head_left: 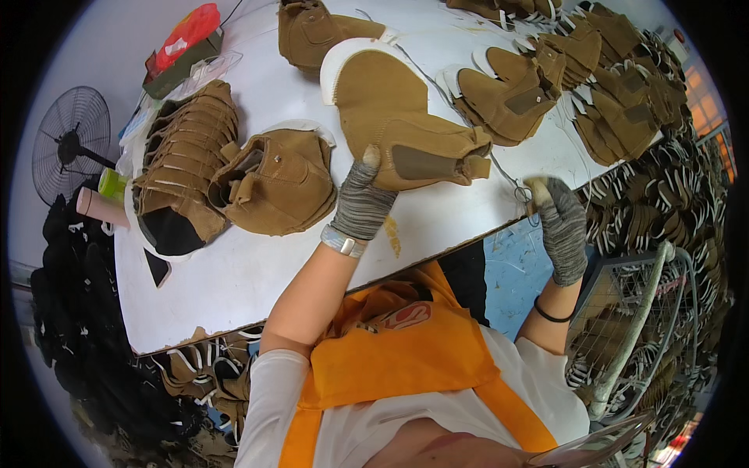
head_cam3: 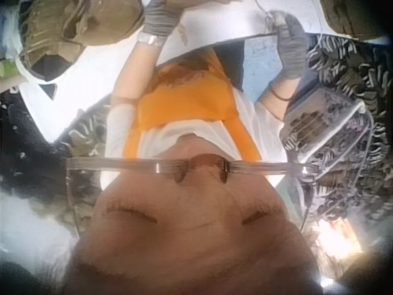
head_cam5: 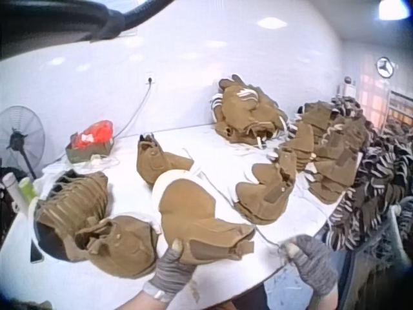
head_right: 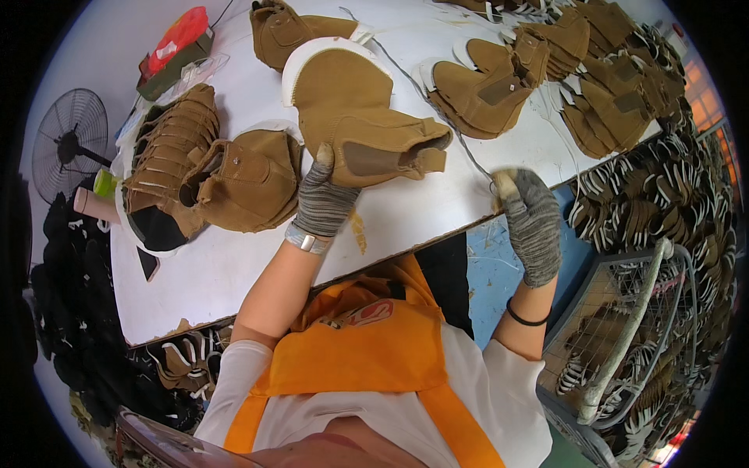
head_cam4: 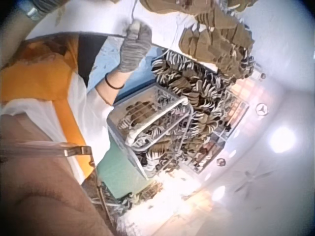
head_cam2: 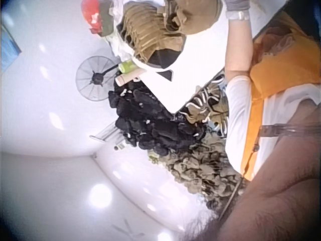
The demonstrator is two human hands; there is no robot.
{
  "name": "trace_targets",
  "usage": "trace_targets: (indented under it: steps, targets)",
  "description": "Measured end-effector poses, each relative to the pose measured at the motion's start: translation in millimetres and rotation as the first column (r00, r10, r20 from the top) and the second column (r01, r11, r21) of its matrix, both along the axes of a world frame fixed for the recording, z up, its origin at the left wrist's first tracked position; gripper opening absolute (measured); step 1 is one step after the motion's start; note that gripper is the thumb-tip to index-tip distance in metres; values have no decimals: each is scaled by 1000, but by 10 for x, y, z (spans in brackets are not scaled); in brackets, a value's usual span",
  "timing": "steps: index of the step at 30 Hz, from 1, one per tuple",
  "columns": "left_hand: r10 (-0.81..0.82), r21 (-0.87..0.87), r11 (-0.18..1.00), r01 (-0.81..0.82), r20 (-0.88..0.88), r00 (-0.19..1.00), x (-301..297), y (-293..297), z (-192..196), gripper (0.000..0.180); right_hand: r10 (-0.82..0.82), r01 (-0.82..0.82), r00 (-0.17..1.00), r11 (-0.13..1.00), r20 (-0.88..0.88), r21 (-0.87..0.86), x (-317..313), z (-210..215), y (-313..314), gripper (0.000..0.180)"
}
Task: The person holds various tan-colored boot sections and uses a small tool to scrape or trim away excess material along the edges and seams.
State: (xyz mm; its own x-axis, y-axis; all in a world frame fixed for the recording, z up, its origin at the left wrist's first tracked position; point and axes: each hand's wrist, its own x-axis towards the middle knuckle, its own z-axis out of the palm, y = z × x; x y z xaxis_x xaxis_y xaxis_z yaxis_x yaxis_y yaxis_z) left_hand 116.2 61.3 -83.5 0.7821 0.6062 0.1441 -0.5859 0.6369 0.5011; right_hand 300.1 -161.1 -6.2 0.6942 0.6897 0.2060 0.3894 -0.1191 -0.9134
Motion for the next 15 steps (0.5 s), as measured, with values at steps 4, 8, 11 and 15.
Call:
trace_targets:
  steps: [4,8,11,15]
  targets:
    - [-27,25,999,27,-2,1000,-15,-32,41,83,-169,211,874,977,456,-42,162,-260,-135,32]
    - [-53,-30,998,53,15,998,4,-78,25,84,-169,183,845,983,507,23,165,-288,-40,29]
    - [-42,-58,997,43,30,999,1,-70,-11,86,-151,155,935,988,322,14,50,-240,108,28]
    - [-49,-108,992,62,121,991,-11,-29,0,90,-92,73,984,990,154,124,110,-531,279,34]
